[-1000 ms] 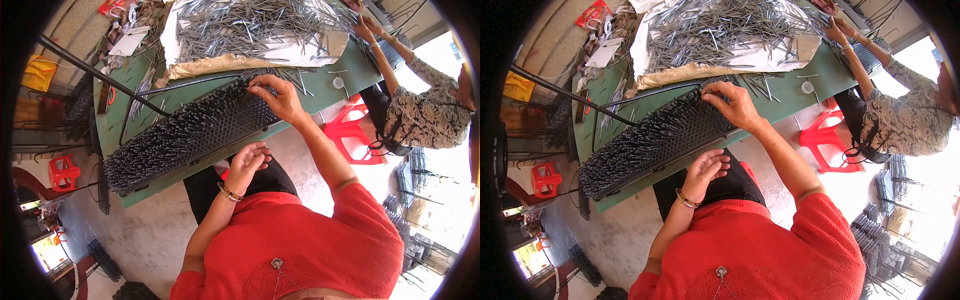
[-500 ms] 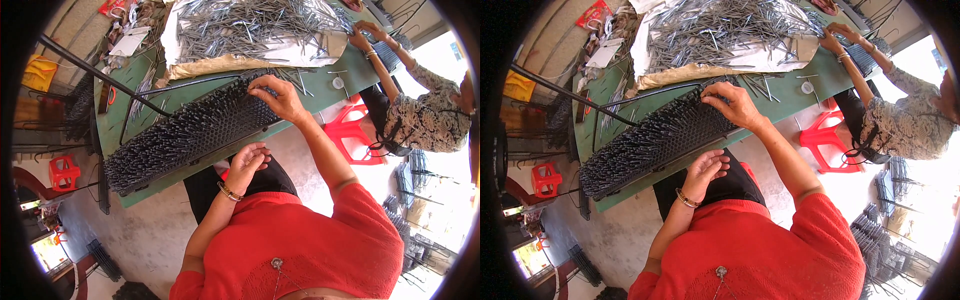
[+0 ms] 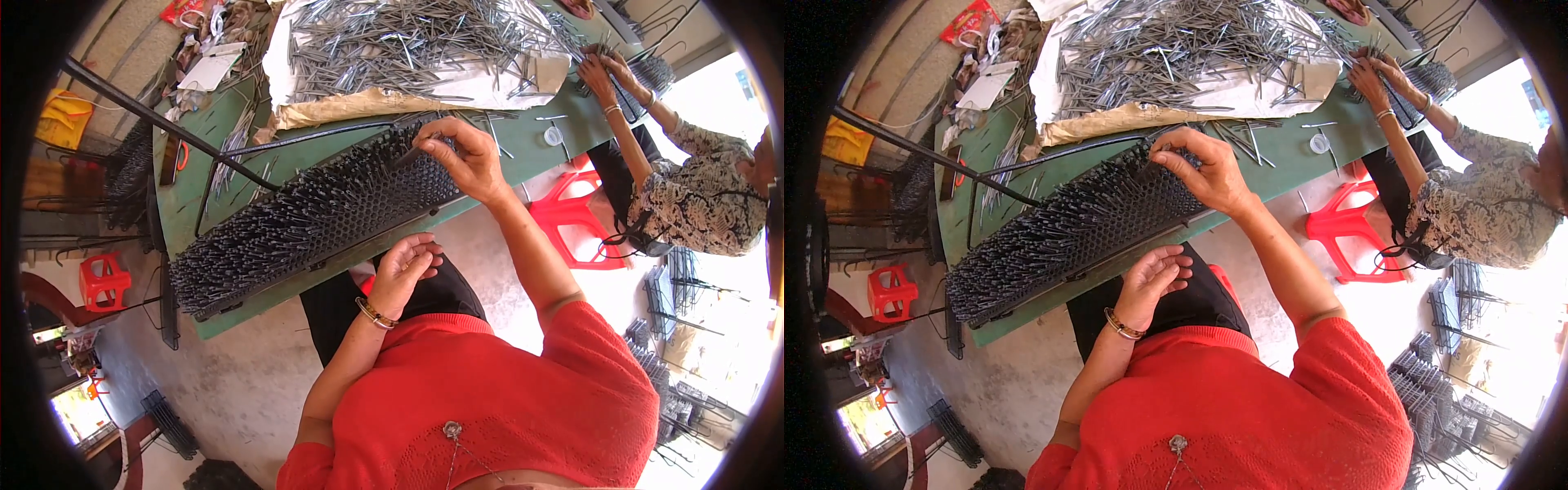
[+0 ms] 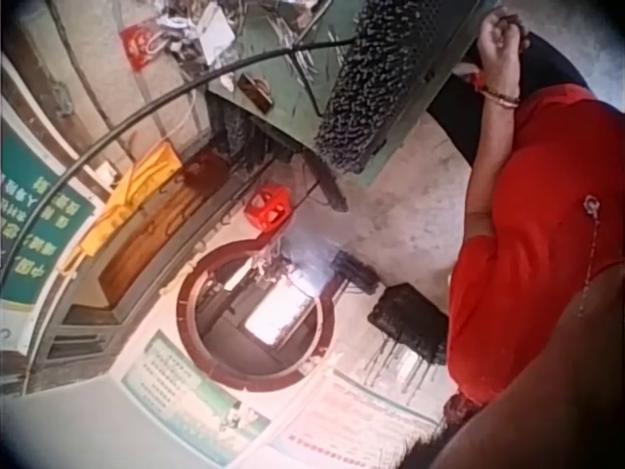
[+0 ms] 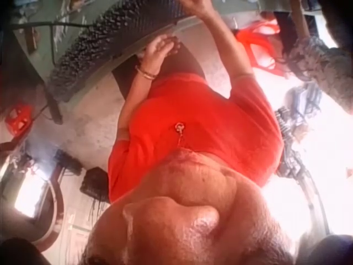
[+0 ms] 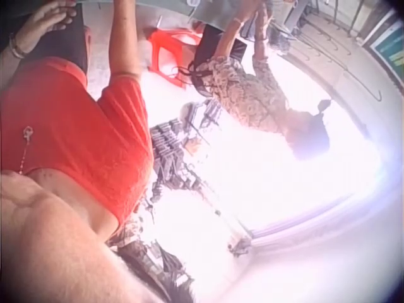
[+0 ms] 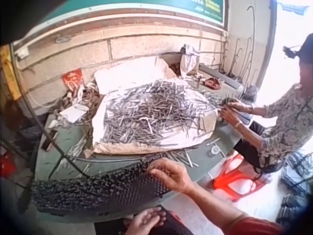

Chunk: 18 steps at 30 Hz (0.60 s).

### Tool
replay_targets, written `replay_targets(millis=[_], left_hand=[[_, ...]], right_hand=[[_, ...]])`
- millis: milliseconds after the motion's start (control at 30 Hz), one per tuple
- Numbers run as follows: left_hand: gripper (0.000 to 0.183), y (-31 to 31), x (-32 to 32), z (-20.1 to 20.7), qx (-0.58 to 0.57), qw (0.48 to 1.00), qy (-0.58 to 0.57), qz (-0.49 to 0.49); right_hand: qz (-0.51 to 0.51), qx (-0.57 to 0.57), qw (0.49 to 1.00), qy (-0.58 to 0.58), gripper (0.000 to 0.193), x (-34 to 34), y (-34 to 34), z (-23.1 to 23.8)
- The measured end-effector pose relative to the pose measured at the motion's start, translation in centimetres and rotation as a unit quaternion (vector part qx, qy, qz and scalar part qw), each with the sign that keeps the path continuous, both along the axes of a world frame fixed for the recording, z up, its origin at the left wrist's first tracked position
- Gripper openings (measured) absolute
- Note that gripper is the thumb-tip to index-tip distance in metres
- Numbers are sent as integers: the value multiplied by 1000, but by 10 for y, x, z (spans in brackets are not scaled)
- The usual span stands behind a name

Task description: Organizing small metal pins into a brush-like holder.

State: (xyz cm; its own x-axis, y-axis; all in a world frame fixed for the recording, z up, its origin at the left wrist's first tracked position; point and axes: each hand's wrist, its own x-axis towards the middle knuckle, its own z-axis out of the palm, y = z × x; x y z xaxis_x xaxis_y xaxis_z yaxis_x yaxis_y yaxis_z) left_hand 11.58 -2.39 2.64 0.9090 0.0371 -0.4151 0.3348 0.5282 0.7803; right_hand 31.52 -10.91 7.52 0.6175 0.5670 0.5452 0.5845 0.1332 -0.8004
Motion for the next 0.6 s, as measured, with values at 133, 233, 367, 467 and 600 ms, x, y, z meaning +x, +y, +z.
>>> replay_targets(millis=[133,233,367,467,600], left_hand=[[31,-2,-1,0,2,1000,2,-1],[31,-3,-2,0,-2,1000,4,1],[31,-2,-2,-1,-3,1000,2,-3],[31,-1,-2,-1,0,1000,2,-1],[31,-1,-2,-1,-1,1000,3,-2]], right_hand=[[30,-61,997,-43,11,1,-3,1],[22,-79,994,-76,12,2,1,-6],[20,-88,993,-80,13,2,5,-11],[11,-88,992,-90,13,2,10,-11],[16,-101,989,-105,13,-1,12,-12]])
